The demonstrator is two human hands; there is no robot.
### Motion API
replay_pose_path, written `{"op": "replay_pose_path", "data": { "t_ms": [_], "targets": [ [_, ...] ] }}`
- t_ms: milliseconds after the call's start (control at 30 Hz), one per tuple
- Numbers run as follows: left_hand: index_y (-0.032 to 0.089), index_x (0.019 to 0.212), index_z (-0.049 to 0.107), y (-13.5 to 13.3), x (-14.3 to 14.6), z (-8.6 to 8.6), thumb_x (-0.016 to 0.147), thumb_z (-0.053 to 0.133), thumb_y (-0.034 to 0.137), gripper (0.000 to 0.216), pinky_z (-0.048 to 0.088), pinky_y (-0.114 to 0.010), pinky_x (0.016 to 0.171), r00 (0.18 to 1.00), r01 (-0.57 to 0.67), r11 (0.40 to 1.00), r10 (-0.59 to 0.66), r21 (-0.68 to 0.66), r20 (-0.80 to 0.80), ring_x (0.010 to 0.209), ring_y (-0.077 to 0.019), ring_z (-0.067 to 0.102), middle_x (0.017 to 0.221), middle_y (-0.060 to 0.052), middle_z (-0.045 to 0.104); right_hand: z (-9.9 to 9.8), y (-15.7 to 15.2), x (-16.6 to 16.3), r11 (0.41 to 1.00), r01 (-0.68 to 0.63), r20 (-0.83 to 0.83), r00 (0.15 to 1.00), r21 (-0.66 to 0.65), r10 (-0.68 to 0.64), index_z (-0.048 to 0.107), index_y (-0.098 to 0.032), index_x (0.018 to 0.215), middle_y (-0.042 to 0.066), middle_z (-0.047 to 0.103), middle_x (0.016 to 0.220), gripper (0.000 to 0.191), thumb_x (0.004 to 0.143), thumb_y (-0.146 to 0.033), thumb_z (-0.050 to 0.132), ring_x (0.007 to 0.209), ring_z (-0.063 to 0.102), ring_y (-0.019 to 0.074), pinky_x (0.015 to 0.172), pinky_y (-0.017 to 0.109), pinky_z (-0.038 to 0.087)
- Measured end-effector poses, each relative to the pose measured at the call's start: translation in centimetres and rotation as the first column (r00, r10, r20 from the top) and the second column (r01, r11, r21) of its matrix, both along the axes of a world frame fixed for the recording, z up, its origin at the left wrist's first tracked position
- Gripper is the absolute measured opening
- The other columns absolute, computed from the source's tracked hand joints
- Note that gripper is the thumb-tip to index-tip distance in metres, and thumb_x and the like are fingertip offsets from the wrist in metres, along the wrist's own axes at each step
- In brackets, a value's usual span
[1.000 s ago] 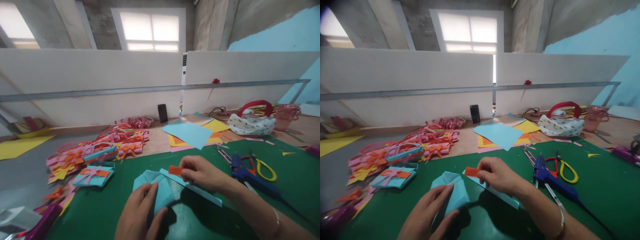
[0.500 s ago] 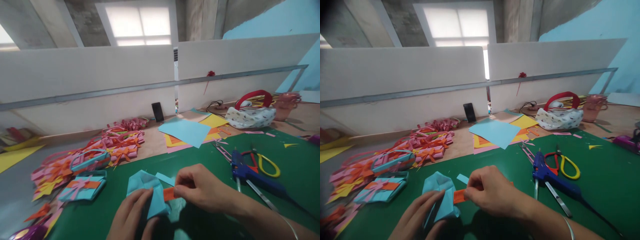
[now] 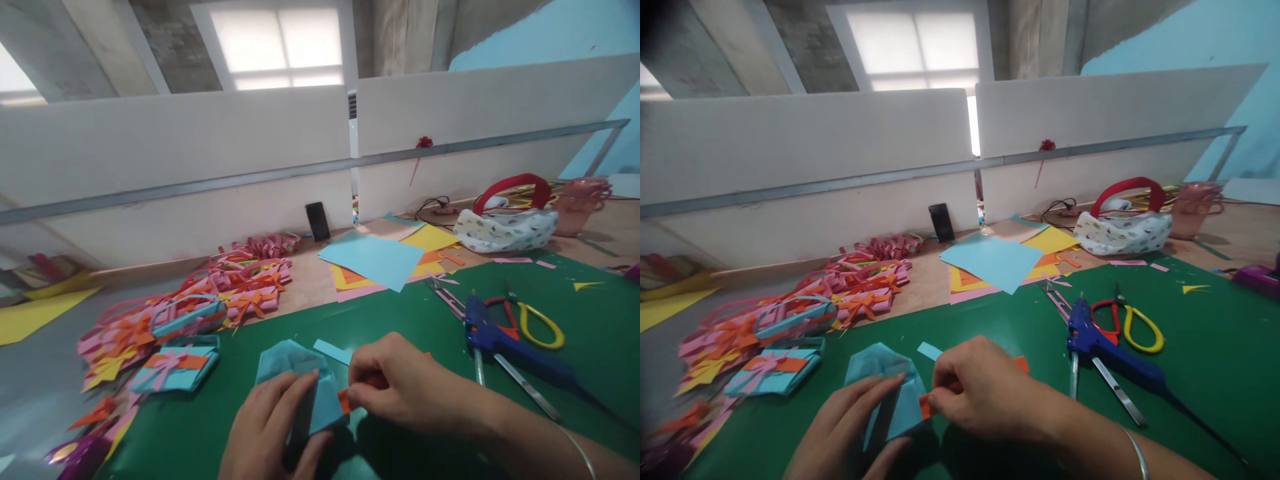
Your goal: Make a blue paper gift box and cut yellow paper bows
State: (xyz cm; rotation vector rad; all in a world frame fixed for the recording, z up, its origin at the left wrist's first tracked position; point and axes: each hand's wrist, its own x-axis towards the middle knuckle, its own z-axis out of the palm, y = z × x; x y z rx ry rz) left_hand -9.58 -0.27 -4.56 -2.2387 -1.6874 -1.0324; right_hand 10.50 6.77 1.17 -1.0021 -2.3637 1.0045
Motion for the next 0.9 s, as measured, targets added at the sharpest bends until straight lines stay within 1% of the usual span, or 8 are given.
{"op": "replay_pose_path", "data": {
  "t_ms": [100, 200, 300, 400, 500, 667, 800, 900],
  "targets": [
    [0.031, 0.107, 0.056, 0.2, 0.6, 1.0, 0.066, 0.070, 0.043, 0.045, 0.045, -0.032, 0.082, 0.997, 0.027, 0.997, -0.022, -0.075, 0.068, 0.093, -0.0210, 0.058, 0.100, 0.000, 0.064, 0.0, 0.1, 0.1, 1.000, -0.028, -0.028, 0.999, 0.013, 0.029, 0.067, -0.015, 0.067, -0.007, 0.042, 0.052, 0.014, 0.076, -0.019, 0.057, 0.048, 0.035, 0.0051, 0.043, 0.017, 0.023],
    [0.028, 0.094, 0.060, 0.3, 1.2, 2.3, 0.061, 0.073, 0.033, 0.036, 0.046, -0.032, 0.078, 0.988, -0.019, 0.976, 0.052, -0.218, 0.148, 0.087, -0.0209, 0.061, 0.092, 0.001, 0.066, 0.0, 0.2, 0.1, 0.998, -0.065, -0.049, 0.997, 0.003, 0.066, 0.069, -0.016, 0.072, -0.007, 0.045, 0.053, 0.014, 0.076, -0.017, 0.056, 0.049, 0.037, 0.0050, 0.043, 0.016, 0.024],
    [0.024, 0.083, 0.061, 0.4, 2.0, 3.8, 0.058, 0.069, 0.024, 0.026, 0.046, -0.031, 0.070, 0.974, -0.098, 0.918, 0.167, -0.383, 0.153, 0.076, -0.0202, 0.062, 0.081, 0.002, 0.066, 0.0, 0.1, 0.2, 0.995, -0.094, -0.061, 0.994, -0.017, 0.093, 0.070, -0.017, 0.076, -0.007, 0.049, 0.055, 0.013, 0.077, -0.020, 0.058, 0.051, 0.040, 0.0053, 0.045, 0.016, 0.026],
    [0.023, 0.076, 0.060, 0.7, 2.7, 5.3, 0.057, 0.065, 0.020, 0.020, 0.045, -0.030, 0.063, 0.972, -0.158, 0.856, 0.223, -0.492, 0.075, 0.067, -0.0199, 0.061, 0.071, 0.003, 0.064, 0.0, 0.1, 0.2, 0.996, -0.089, -0.060, 0.994, 0.002, 0.089, 0.070, -0.017, 0.074, -0.006, 0.049, 0.056, 0.012, 0.075, -0.025, 0.062, 0.052, 0.041, 0.0059, 0.045, 0.016, 0.026],
    [0.023, 0.079, 0.064, 1.0, 3.1, 6.1, 0.055, 0.067, 0.021, 0.024, 0.045, -0.033, 0.067, 0.978, -0.173, 0.835, 0.209, -0.523, 0.011, 0.074, -0.0229, 0.062, 0.075, 0.000, 0.066, -0.2, 0.2, 0.1, 0.995, -0.098, -0.061, 0.993, 0.023, 0.099, 0.069, -0.016, 0.072, -0.006, 0.048, 0.054, 0.011, 0.076, -0.023, 0.061, 0.051, 0.038, 0.0056, 0.044, 0.017, 0.025],
    [0.023, 0.081, 0.069, 1.1, 2.9, 6.5, 0.059, 0.069, 0.027, 0.022, 0.046, -0.033, 0.071, 0.983, -0.096, 0.838, 0.166, -0.537, 0.083, 0.079, -0.0231, 0.063, 0.078, -0.002, 0.067, -0.6, 0.1, 0.0, 0.993, -0.118, -0.064, 0.991, 0.031, 0.120, 0.068, -0.016, 0.069, -0.007, 0.045, 0.054, 0.009, 0.074, -0.019, 0.061, 0.051, 0.037, 0.0051, 0.044, 0.017, 0.023],
    [0.024, 0.070, 0.068, 1.1, 2.9, 6.7, 0.064, 0.065, 0.026, 0.008, 0.046, -0.032, 0.067, 0.987, -0.086, 0.830, 0.146, -0.551, 0.065, 0.074, -0.0213, 0.062, 0.073, -0.001, 0.065, -0.7, 0.0, 0.1, 0.990, -0.129, -0.070, 0.989, 0.051, 0.133, 0.065, -0.015, 0.066, -0.008, 0.043, 0.054, 0.010, 0.074, -0.018, 0.061, 0.051, 0.036, 0.0048, 0.044, 0.017, 0.021],
    [0.024, 0.064, 0.067, 1.1, 3.0, 6.8, 0.065, 0.064, 0.026, 0.004, 0.045, -0.031, 0.064, 0.989, -0.109, 0.829, 0.144, -0.548, 0.021, 0.071, -0.0206, 0.062, 0.068, 0.000, 0.063, -0.6, 0.1, 0.1, 0.990, -0.135, -0.066, 0.988, 0.046, 0.138, 0.065, -0.016, 0.065, -0.008, 0.042, 0.054, 0.009, 0.074, -0.016, 0.061, 0.052, 0.036, 0.0047, 0.045, 0.017, 0.021]
  ]
}}
